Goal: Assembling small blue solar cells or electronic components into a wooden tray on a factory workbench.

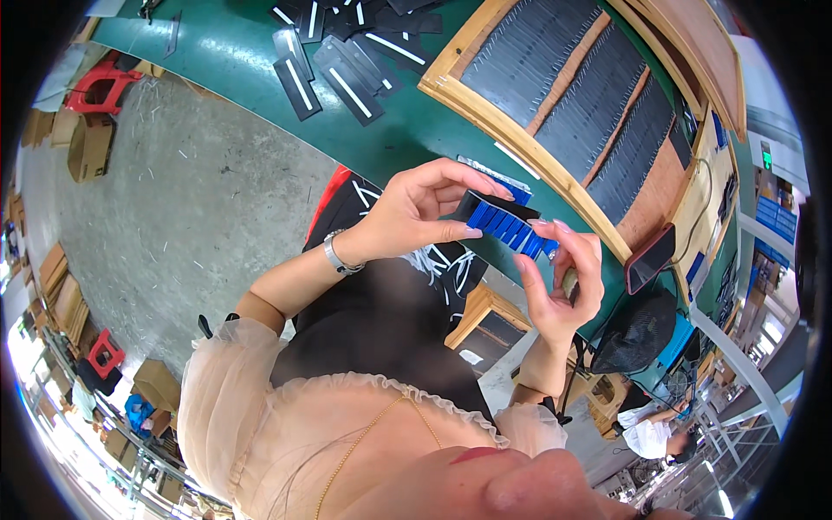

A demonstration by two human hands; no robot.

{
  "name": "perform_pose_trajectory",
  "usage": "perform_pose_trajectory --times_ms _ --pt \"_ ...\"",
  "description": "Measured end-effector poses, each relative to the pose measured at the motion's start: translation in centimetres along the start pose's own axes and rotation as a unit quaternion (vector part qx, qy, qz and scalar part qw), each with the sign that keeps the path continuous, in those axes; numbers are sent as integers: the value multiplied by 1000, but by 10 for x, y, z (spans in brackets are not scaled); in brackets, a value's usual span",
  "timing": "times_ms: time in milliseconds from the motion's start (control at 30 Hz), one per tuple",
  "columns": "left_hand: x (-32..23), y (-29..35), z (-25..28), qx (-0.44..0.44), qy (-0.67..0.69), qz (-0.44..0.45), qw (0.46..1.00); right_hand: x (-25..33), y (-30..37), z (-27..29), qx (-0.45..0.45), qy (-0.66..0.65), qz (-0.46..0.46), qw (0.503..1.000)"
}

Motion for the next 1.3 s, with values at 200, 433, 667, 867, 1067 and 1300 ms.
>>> perform_pose_trajectory --times_ms 200,433,667,867,1067,1300 --pt "-2 -2 -5 -21 16 33 999 4 1 2 6 12 -7 1000" --pt "-3 1 -7 -32 11 71 997 2 -13 -1 -6 -3 2 1000" --pt "-1 -2 -4 -32 1 48 998 1 -15 1 -14 -2 15 1000" --pt "-2 -2 -4 -39 -4 57 998 -3 -15 1 -6 -4 42 999" --pt "-1 -2 -3 -39 5 47 998 -3 -16 0 -1 -10 61 998" --pt "-4 -2 -5 -34 8 50 998 -2 -17 0 0 -5 53 999"
Point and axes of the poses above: each hand's wrist, its own y-axis away from the middle knuckle, its own z-axis out of the back of the hand, x = y × z, the point moved 1 cm from there along -y, towards the middle knuckle, and after that the axes turned 6 degrees about -y, right-handed, at the moved point
